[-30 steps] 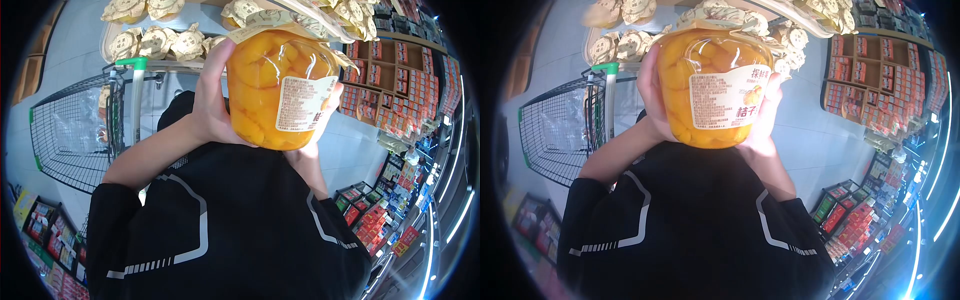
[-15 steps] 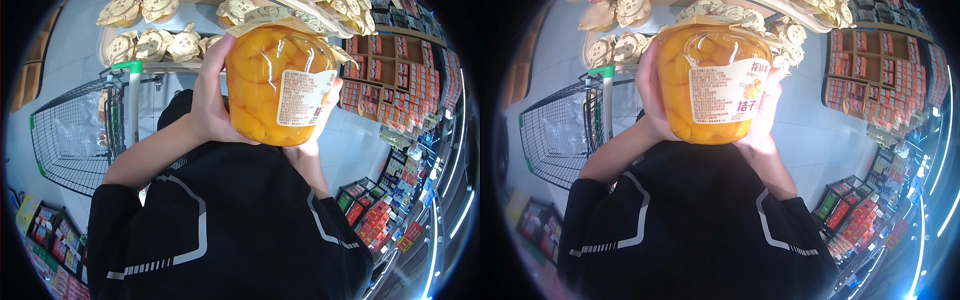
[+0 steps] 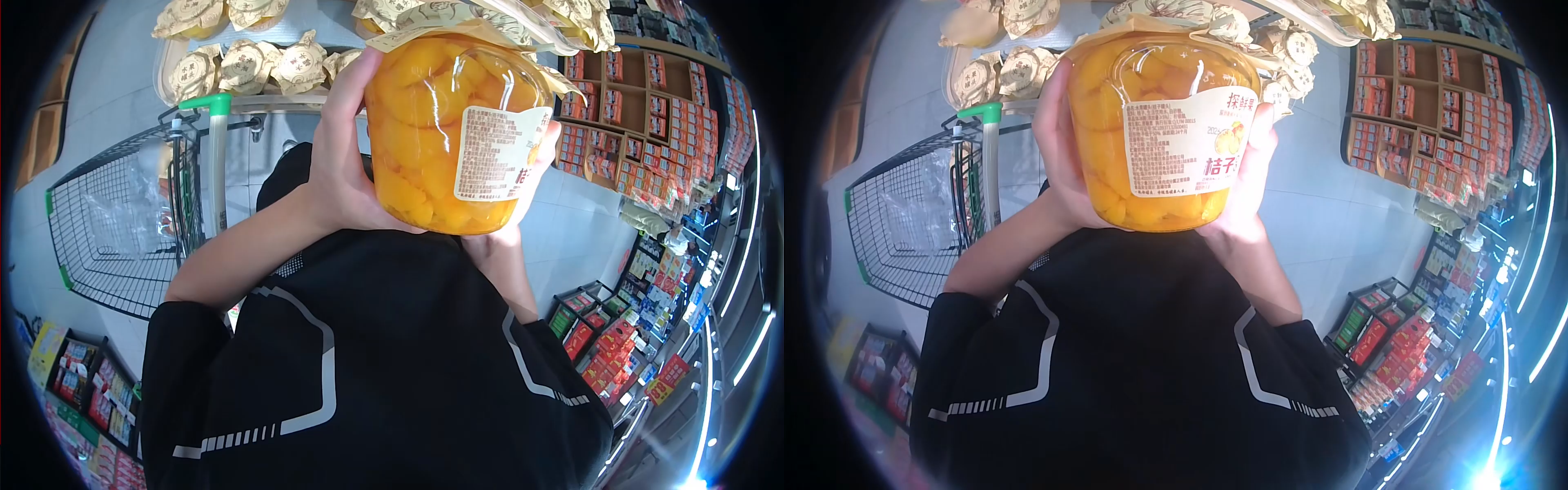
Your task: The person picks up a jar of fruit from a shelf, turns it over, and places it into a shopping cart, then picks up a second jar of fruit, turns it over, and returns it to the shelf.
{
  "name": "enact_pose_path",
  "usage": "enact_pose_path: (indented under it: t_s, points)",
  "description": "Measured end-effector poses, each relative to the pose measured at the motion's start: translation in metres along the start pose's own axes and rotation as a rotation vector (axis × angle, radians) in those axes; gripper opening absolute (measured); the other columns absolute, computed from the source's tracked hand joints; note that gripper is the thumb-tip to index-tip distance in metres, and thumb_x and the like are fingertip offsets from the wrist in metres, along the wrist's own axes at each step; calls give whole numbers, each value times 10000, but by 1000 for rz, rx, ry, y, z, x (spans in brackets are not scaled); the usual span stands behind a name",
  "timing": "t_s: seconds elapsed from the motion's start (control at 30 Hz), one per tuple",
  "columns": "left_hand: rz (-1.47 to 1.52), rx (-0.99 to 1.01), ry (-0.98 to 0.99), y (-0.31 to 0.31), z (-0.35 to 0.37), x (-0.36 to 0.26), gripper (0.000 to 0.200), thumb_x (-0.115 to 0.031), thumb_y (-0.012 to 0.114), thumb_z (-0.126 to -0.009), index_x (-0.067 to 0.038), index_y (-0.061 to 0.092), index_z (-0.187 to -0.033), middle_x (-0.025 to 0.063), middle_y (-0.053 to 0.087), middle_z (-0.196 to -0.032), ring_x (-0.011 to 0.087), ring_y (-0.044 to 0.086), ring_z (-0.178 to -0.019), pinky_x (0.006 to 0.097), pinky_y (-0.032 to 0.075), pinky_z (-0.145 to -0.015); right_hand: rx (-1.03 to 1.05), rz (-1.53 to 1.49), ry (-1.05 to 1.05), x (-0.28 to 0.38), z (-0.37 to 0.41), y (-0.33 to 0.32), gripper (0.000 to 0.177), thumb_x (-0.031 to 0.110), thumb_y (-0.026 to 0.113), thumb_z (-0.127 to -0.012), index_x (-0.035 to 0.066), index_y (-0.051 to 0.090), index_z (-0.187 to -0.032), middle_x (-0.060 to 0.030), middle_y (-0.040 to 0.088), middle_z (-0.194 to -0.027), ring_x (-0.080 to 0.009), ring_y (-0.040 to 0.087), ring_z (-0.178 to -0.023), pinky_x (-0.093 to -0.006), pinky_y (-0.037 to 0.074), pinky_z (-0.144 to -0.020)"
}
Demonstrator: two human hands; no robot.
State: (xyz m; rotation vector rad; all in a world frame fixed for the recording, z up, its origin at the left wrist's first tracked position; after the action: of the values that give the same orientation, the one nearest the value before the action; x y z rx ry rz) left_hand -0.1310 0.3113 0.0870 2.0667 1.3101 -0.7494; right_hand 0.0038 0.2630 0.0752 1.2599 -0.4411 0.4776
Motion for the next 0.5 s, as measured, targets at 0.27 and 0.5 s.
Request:
enact_pose_path:
  t_s: [0.27, 0.5]
  points:
    - [16, -3, -41, -4, 5, 4, 1310, -400, 944, -519, 32, 130, -1452, 219, 424, -1348, 317, 517, -1211, 407, 421, -999, 180, -100, 98, -14, 34, 27, 736, 648, 371, -928, 37, 440, -1334, -140, 575, -1244, -271, 606, -1080, -427, 520, -913]
    - [124, 10, -168, -6, 10, 16, 1303, -399, 929, -552, 52, 98, -1449, 235, 422, -1352, 325, 517, -1215, 410, 415, -1018, 41, -138, -1, -3, 5, 23, 721, 639, 384, -928, 42, 451, -1328, -135, 578, -1244, -267, 607, -1077, -423, 519, -910]
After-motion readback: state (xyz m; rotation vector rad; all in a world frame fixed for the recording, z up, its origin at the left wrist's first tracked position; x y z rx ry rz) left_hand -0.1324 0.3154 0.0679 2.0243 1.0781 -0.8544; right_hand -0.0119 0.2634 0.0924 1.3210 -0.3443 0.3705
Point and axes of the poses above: each hand's wrist, its own z-axis away from the middle knuckle, its own y-axis out of the palm, x = y × z, the point moved 8 cm from there along -z, towards the middle knuckle
